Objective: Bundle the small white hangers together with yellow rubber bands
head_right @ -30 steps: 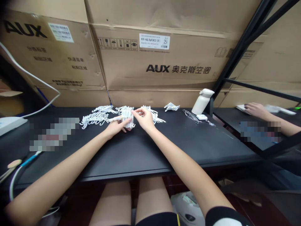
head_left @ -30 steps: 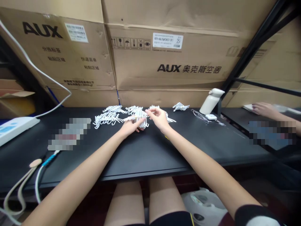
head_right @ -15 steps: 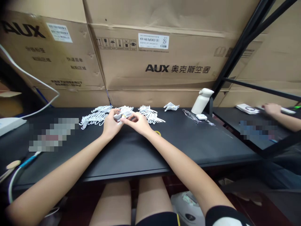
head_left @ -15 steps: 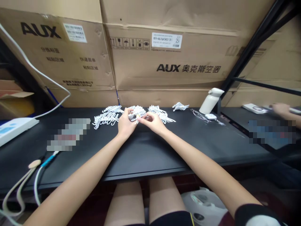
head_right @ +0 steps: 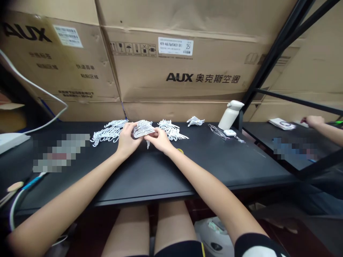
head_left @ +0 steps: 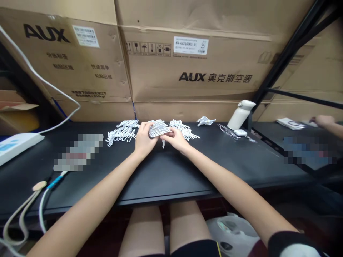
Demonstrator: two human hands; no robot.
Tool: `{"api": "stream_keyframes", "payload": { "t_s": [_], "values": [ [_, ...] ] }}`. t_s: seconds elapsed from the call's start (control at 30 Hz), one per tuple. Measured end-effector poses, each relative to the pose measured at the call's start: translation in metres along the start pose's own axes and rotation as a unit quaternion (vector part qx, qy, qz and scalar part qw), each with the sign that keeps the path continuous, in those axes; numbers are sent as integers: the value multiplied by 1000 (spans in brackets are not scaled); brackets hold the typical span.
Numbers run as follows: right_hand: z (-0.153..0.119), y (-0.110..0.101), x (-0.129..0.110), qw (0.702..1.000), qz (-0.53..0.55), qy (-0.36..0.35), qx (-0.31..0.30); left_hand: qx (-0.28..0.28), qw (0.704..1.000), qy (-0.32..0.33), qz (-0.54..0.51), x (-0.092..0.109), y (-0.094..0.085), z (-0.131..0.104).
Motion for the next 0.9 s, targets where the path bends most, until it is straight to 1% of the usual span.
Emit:
{"api": "stream_keyframes", "payload": {
  "t_s": [0.07, 0.13, 0.17, 0.2, 0.23, 0.27, 0.33, 0.37, 0.4, 0.43, 0.47, 0.53, 0.63, 0.77, 0.9],
  "values": [
    [2, -5, 0, 999, 21, 15, 35, -2, 1000, -6, -9, 0, 0, 0],
    [4, -11, -2, 996, 43, 27, 72, 5, 999, -27, -33, 1, 0, 1],
    [5, -13, -4, 994, 54, 32, 85, 1, 996, -51, -67, 2, 0, 1],
    [6, -16, -6, 993, 66, 39, 92, -15, 989, -85, -121, 2, 1, 1],
    [6, -17, -8, 992, 77, 44, 94, -42, 972, -126, -192, 2, 3, 2],
    [6, -18, -10, 991, 88, 50, 92, -76, 945, -169, -271, 2, 5, 2],
    [6, -19, -13, 989, 107, 52, 88, -142, 868, -245, -409, 2, 7, 1],
    [6, -20, -14, 988, 113, 51, 88, -164, 832, -273, -454, 2, 8, 1],
    [6, -20, -15, 988, 115, 50, 89, -179, 805, -294, -484, 1, 8, 1],
    [6, -20, -16, 988, 113, 49, 91, -190, 786, -310, -500, 1, 8, 1],
    [6, -20, -16, 989, 107, 50, 93, -197, 776, -322, -506, 0, 8, 0],
    [5, -20, -15, 989, 92, 64, 95, -207, 772, -335, -499, -1, 8, 0],
    [5, -21, -15, 988, 89, 83, 95, -215, 778, -335, -486, -2, 7, 0],
    [6, -21, -13, 990, 92, 94, 60, -243, 770, -341, -481, -7, 8, -1],
    [6, -22, -10, 992, 58, 102, 39, -260, 773, -342, -466, -13, 9, -1]
  ]
}}
Point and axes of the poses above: each hand's wrist, its own z-axis towards the middle knuckle, its own y-axis out of the palm, x = y × z, the point moved 2 cm from there along z, towards the middle knuckle, and after that the axes turned 7 degrees about -y, right-handed, at the moved point
